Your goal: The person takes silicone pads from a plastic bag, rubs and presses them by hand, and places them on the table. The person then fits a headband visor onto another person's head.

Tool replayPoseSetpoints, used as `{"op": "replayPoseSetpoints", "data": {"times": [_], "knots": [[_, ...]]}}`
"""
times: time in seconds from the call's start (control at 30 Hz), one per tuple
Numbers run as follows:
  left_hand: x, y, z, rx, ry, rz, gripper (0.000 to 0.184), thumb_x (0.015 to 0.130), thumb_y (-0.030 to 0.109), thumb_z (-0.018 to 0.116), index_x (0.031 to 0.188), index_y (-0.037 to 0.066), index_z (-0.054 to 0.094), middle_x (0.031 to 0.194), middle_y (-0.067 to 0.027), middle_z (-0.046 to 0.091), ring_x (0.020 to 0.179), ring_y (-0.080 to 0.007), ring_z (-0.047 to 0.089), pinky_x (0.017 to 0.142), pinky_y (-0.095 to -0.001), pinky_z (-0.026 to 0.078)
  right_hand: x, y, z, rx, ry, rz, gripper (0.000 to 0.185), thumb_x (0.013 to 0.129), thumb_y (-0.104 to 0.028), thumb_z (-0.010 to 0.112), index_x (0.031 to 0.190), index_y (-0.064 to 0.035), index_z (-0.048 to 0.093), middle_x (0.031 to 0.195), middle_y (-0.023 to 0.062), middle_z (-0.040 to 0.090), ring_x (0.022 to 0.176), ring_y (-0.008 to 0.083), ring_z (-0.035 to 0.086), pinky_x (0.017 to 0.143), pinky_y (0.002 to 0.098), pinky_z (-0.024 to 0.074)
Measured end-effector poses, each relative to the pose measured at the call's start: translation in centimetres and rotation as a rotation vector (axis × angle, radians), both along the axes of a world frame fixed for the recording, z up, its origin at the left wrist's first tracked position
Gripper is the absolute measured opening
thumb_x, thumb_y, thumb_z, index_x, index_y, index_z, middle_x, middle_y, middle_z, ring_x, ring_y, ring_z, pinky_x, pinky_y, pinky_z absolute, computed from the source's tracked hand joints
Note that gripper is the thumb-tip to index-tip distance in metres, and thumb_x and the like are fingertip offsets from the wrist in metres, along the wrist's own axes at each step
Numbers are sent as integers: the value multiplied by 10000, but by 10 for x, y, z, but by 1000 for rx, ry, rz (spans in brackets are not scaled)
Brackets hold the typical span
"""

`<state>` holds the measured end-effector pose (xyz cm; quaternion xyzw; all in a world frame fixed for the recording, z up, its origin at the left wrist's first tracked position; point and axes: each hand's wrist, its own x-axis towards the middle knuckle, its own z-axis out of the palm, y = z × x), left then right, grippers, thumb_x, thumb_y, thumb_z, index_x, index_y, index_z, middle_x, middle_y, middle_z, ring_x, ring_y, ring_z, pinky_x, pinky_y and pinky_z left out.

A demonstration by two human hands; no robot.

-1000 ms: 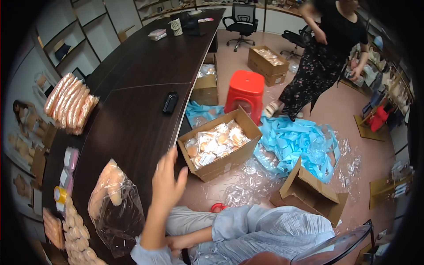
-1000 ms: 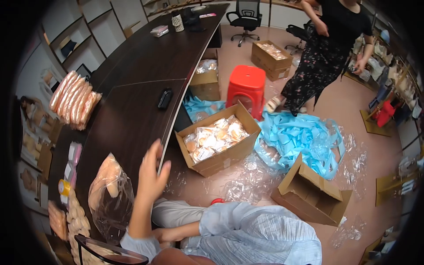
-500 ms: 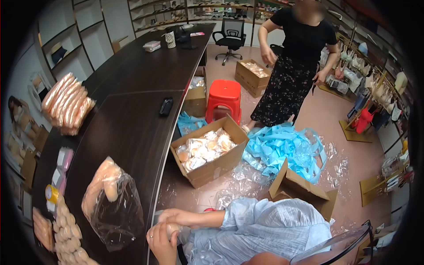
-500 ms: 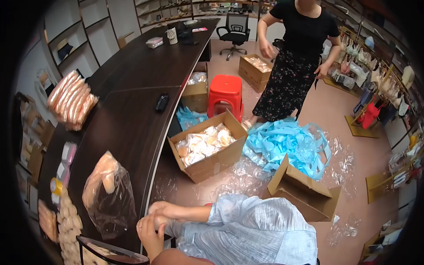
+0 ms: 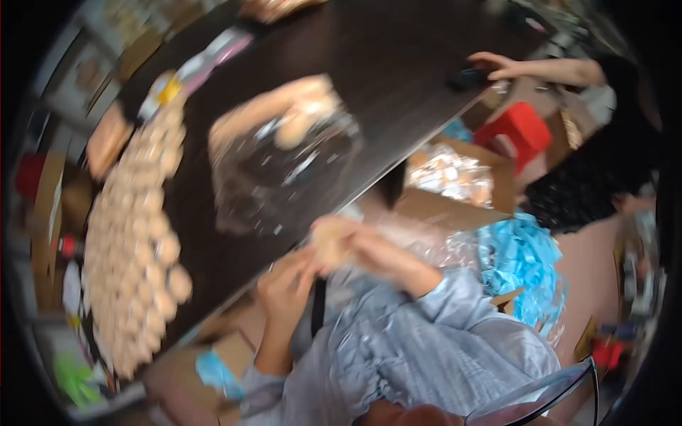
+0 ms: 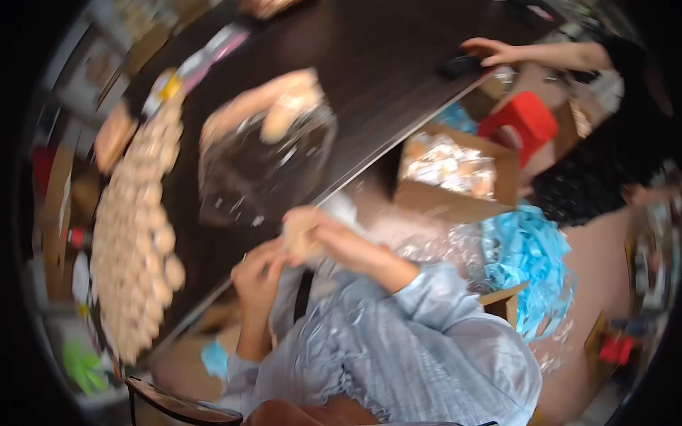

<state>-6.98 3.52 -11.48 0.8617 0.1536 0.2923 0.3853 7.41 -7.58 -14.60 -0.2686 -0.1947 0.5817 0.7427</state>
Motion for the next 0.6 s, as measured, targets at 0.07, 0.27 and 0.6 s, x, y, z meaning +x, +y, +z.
{"op": "replayPoseSetpoints", "data": {"times": [0.07,0.27,0.6], "knots": [[-3,3,7,-187,83,142,80,735,-27,623,813,-32,636,815,-76,660,704,-141,589,671,-256,474,4,0,16,-35,135,49,499,790,9,367,1289,-5,339,1106,226,513,905,322,597,808,358,500],[-6,10,-5,-756,-286,255,155,824,9,549,956,-37,617,944,-98,642,765,-132,580,706,-239,475,6,16,14,-141,106,103,541,765,61,382,1300,3,327,1162,210,496,945,299,585,822,346,498],[13,15,-20,267,-44,35,260,785,-3,543,1035,-39,604,1106,-156,610,1080,-303,561,892,-339,454,3,29,4,-184,60,105,620,722,98,372,1330,-12,323,1231,155,472,1056,212,521,860,265,455]]}}
